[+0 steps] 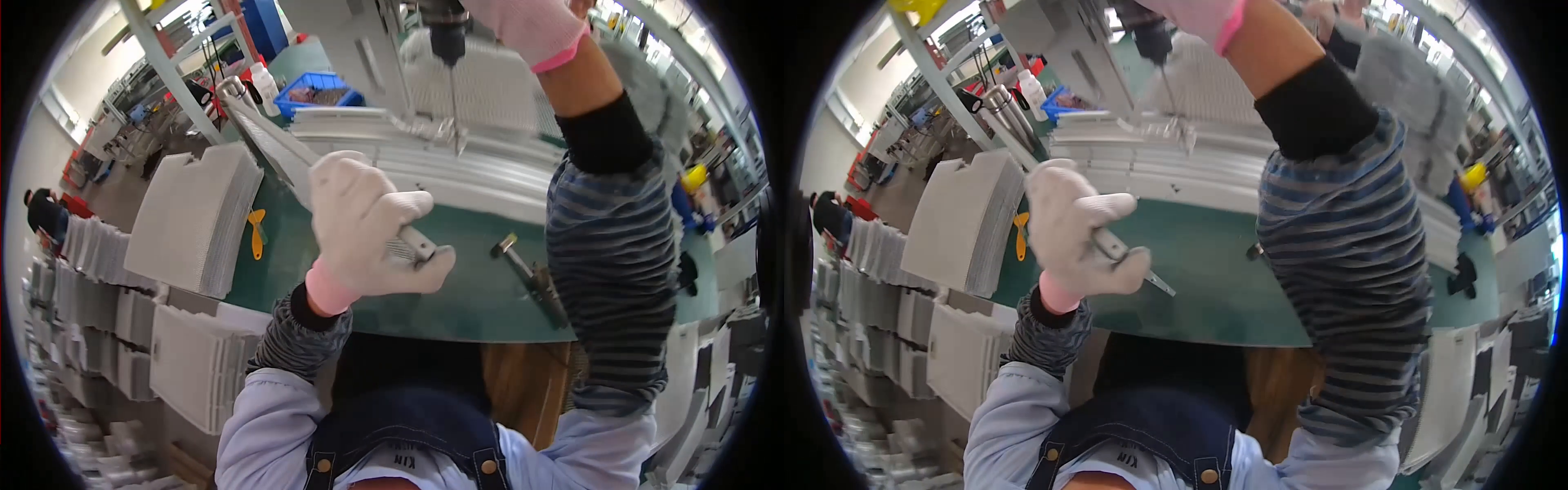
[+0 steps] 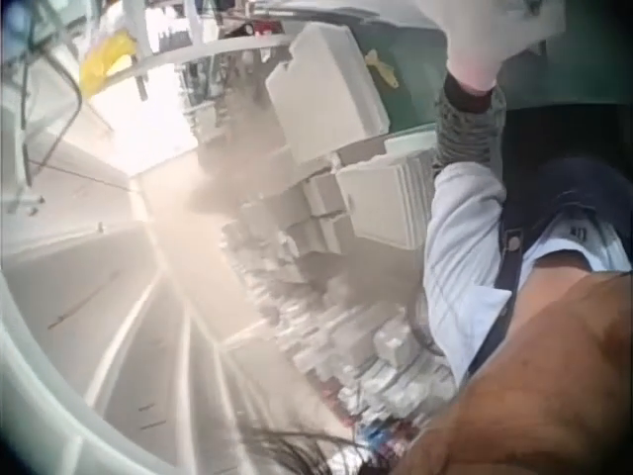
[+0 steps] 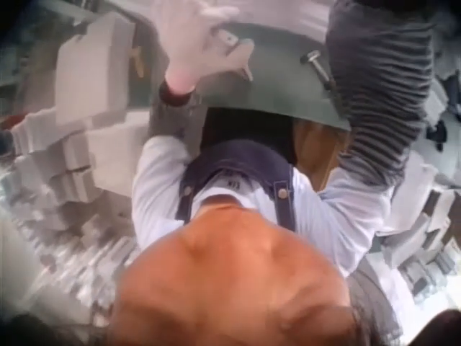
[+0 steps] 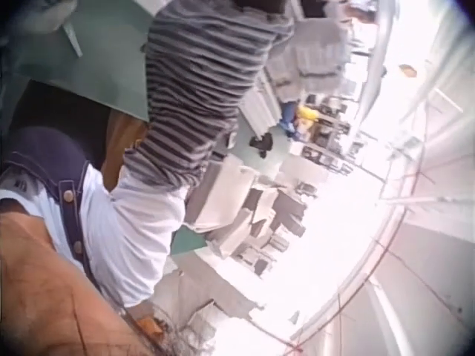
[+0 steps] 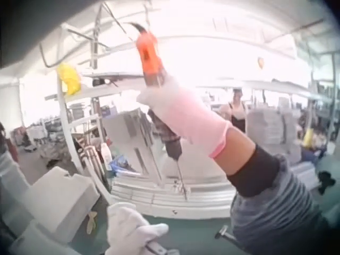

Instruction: The recorder is assembling metal mesh filters by attaching metal frames and handles to mesh sheets and then securing them with an electric drill.

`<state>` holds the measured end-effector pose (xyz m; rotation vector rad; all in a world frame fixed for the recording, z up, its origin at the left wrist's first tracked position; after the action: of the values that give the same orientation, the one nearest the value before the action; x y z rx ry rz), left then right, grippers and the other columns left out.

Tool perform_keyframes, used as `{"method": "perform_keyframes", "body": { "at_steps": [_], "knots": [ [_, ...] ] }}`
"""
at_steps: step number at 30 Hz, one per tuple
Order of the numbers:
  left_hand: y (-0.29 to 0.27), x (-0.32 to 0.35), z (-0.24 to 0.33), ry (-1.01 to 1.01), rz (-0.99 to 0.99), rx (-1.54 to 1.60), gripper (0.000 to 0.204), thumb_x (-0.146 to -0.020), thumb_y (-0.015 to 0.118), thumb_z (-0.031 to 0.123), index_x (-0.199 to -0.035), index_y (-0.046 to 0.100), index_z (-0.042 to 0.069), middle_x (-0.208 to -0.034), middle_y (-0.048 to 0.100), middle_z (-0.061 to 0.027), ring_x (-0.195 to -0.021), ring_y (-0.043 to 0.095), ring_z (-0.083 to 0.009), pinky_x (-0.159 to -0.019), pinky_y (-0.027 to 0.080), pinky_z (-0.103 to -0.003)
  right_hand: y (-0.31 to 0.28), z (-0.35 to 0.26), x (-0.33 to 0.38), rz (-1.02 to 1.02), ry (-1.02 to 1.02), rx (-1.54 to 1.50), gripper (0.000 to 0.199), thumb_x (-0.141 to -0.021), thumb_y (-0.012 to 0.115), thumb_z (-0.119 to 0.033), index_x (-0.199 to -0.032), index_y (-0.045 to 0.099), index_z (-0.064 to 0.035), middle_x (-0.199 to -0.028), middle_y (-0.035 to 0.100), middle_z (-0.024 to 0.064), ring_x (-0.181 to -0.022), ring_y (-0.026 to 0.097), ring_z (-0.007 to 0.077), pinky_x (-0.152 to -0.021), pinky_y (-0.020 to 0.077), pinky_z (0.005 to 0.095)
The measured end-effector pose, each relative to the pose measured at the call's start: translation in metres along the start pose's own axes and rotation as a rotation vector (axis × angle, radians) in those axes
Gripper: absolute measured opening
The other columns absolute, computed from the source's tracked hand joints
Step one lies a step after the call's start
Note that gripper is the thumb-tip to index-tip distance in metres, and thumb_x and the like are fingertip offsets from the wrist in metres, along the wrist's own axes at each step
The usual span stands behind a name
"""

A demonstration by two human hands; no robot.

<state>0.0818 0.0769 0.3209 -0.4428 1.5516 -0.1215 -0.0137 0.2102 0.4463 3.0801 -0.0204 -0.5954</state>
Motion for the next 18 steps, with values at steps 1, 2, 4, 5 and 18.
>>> {"method": "perform_keyframes", "body": {
  "at_steps": [1,2,4,5,18],
  "knots": [
    [-0.001,-0.001,0.003,0.015,0.051,-0.003,0.036,-0.053,0.074,0.031,-0.081,0.061,0.011,-0.066,0.041,-0.0021,-0.064,0.044,-0.0246,-0.069,0.037,-0.039,0.018,-0.008,-0.011,-0.116,-0.094,0.156,0.009,-0.089,0.057,-0.017,-0.088,0.054,-0.0086,-0.053,0.044,-0.0012,-0.040,0.043,0.0118,-0.036,0.0340,0.0268],
    [0.004,-0.001,0.003,-0.001,0.054,0.025,0.035,-0.053,0.074,0.030,-0.079,0.060,0.012,-0.066,0.041,-0.0023,-0.064,0.044,-0.0241,-0.069,0.036,-0.039,-0.003,-0.018,-0.009,0.017,-0.073,0.212,0.012,-0.088,0.059,-0.020,-0.085,0.053,-0.0097,-0.054,0.045,-0.0011,-0.040,0.043,0.0117,-0.037,0.0344,0.0266],
    [0.006,-0.003,-0.001,-0.009,0.090,0.061,0.034,-0.053,0.075,0.029,-0.077,0.058,0.012,-0.066,0.041,-0.0025,-0.064,0.044,-0.0237,-0.070,0.035,-0.038,-0.025,-0.067,0.006,0.240,-0.293,0.281,0.018,-0.088,0.061,-0.026,-0.083,0.052,-0.0112,-0.056,0.047,-0.0009,-0.043,0.045,0.0115,-0.039,0.0364,0.0263],
    [0.010,-0.005,0.002,-0.016,0.092,0.091,0.031,-0.052,0.073,0.026,-0.078,0.060,0.013,-0.068,0.041,-0.0030,-0.067,0.044,-0.0242,-0.071,0.035,-0.038,-0.047,-0.098,0.016,0.328,-0.535,0.300,0.021,-0.088,0.062,-0.029,-0.082,0.052,-0.0116,-0.059,0.049,-0.0007,-0.044,0.047,0.0116,-0.040,0.0381,0.0260],
    [0.024,-0.007,-0.006,-0.032,0.177,0.079,0.029,-0.063,0.075,0.034,-0.085,0.073,0.016,-0.065,0.047,-0.0030,-0.067,0.049,-0.0220,-0.078,0.038,-0.040,0.014,-0.133,0.064,0.410,-0.471,0.338,0.022,-0.087,0.066,-0.028,-0.091,0.058,-0.0072,-0.065,0.054,0.0013,-0.053,0.054,0.0130,-0.049,0.0462,0.0273]
  ]
}}
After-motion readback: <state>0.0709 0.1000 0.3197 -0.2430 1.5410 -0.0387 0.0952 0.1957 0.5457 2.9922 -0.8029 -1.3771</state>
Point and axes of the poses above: each hand's wrist, its own x-axis away from the middle knuckle, its own y-axis out of the palm, z = x × y, the point moved 9 cm from there along -x, towards the middle knuckle
